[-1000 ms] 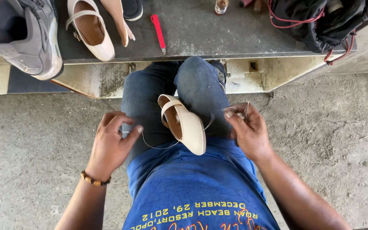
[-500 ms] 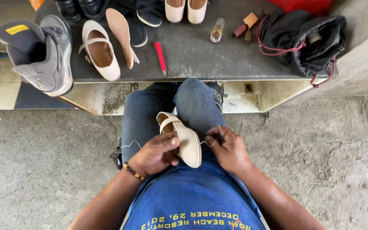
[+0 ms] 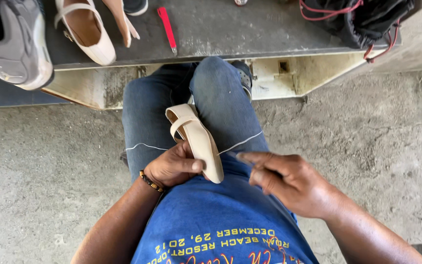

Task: The person sews a beige shoe using a needle and thread while seated. They repeatedly insert the needle through the shoe's upper and pull the thread tight, adjusting the shoe's position as needed.

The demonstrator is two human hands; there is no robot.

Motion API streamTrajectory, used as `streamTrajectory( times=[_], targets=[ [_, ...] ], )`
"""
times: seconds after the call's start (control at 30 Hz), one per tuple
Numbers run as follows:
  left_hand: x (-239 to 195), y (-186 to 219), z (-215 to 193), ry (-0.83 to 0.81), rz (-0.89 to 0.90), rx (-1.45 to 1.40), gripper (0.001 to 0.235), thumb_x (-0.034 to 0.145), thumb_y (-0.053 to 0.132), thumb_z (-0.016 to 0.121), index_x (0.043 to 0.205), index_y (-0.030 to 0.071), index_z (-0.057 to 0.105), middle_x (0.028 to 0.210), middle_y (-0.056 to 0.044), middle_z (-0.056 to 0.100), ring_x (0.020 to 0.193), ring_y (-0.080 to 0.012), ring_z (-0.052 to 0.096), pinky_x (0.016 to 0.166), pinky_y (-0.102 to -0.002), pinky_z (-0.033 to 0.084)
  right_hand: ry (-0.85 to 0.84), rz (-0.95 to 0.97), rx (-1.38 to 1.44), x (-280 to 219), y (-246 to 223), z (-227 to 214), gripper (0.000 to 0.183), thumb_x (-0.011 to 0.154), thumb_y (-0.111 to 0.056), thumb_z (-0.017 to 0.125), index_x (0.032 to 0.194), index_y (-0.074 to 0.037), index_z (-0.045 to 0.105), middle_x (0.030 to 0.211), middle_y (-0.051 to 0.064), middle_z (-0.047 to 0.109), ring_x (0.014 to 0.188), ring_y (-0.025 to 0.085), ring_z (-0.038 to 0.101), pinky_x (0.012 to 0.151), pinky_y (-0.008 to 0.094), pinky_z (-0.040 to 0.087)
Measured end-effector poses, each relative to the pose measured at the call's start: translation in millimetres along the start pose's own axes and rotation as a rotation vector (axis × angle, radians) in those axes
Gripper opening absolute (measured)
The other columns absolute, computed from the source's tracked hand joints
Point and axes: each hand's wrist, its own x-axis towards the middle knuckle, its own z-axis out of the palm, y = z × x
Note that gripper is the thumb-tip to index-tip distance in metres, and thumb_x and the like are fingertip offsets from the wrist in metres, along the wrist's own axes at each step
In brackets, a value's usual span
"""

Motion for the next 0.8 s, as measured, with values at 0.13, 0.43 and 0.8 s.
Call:
streamTrajectory(
  times=[0.13,0.43,0.8],
  targets=[
    [-4,10,11,-0.010,0.010,0.213,0.075,0.080,0.029,0.111,0.139,0.005,0.072,0.125,-0.010,0.085,0.112,-0.0230,0.082,0.100,-0.038,0.067,-0.042,-0.147,-0.214,-2,6,11,0.047,0.112,-0.032,0.066,0.154,-0.013,0.072,0.142,0.008,0.088,0.129,0.023,0.086,0.108,0.036,0.064],
    [-6,9,17,0.023,0.010,0.203,0.055,0.082,0.025,0.108,0.125,0.004,0.081,0.115,-0.010,0.087,0.102,-0.0206,0.082,0.093,-0.035,0.066,-0.033,-0.148,-0.302,3,21,23,0.046,0.112,-0.028,0.066,0.157,-0.023,0.072,0.081,0.000,0.070,0.075,0.022,0.075,0.078,0.038,0.058],
    [-6,11,18,0.025,-0.001,0.212,0.051,0.082,0.023,0.107,0.122,0.003,0.083,0.115,-0.011,0.088,0.101,-0.0200,0.083,0.093,-0.034,0.068,-0.049,-0.155,-0.292,8,19,24,0.042,0.112,-0.029,0.064,0.152,-0.023,0.075,0.092,0.001,0.082,0.083,0.023,0.081,0.081,0.038,0.062]
  ],
)
